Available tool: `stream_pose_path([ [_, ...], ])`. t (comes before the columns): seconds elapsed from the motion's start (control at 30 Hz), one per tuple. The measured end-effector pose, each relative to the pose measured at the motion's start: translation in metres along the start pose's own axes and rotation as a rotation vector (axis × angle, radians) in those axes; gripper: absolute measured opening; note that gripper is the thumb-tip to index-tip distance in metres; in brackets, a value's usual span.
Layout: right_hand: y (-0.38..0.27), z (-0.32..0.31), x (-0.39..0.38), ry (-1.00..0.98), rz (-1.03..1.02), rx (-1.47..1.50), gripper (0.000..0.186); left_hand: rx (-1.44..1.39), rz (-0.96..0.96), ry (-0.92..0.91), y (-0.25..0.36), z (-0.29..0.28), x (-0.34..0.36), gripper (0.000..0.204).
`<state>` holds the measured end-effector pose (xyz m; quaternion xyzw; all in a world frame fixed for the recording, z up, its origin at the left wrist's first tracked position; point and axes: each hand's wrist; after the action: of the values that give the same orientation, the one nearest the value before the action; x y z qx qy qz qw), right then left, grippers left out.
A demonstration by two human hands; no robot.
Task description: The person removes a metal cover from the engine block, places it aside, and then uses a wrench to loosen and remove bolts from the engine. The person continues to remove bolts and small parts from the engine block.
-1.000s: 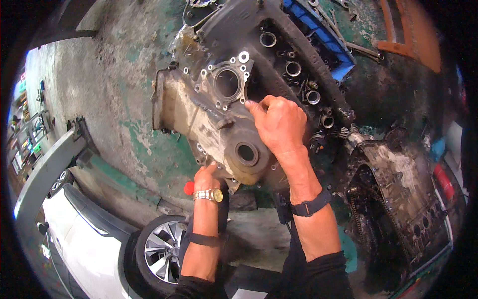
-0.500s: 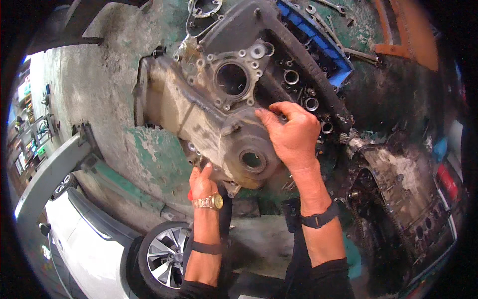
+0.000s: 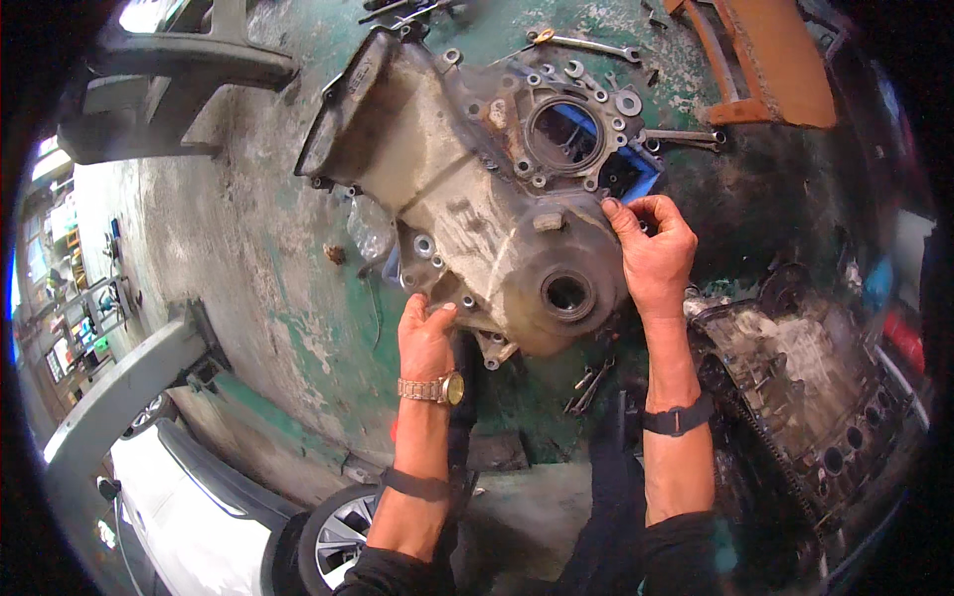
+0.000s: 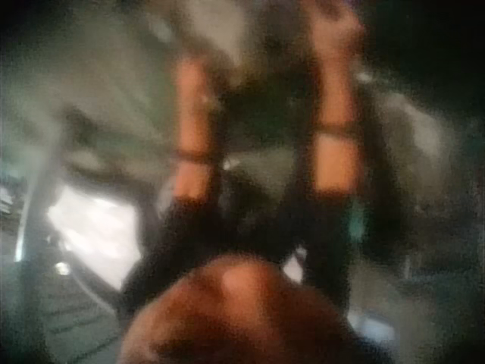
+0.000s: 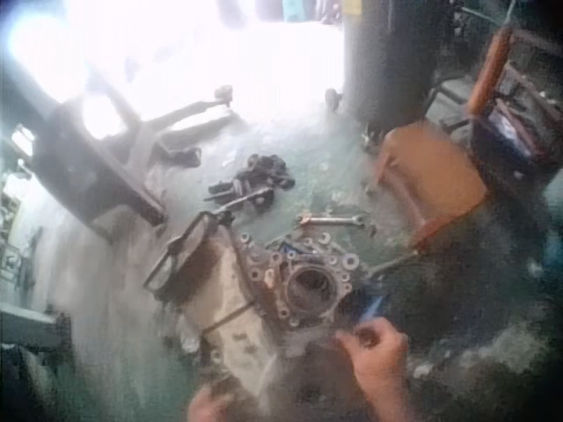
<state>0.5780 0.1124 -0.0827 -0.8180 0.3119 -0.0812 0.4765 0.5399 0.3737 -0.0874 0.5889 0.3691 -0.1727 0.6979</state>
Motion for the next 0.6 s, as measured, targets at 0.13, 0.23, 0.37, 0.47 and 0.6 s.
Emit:
stream_pose_path([
  [0.13,0.016,0.0,0.013,0.03,-0.011,0.083,0.024,-0.016,0.009,-0.055,0.005,0.018,0.007,0.021],
  [0.23,0.028,-0.001,0.019,0.045,0.01,0.053,0.025,-0.011,0.029,-0.092,0.002,0.026,0.011,0.018],
  [0.37,0.045,0.0,0.025,0.051,-0.026,0.07,0.025,0.104,-0.044,-0.168,-0.006,0.024,0.019,0.012],
  [0.47,0.055,0.003,0.034,0.03,0.012,-0.006,0.026,0.159,-0.135,-0.183,-0.01,0.022,0.025,0.013],
  [0.6,0.065,0.005,0.051,-0.008,-0.009,-0.026,0.031,0.111,-0.144,-0.215,-0.012,0.026,0.025,0.019],
])
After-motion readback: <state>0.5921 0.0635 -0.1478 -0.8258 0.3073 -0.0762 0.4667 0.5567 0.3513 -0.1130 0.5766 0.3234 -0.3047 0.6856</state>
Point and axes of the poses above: each hand's wrist, its own x-axis towards the middle knuckle, its own z-axis out of the palm, y = z × x, and after that the axes turned 2 degrees about y, right-handed
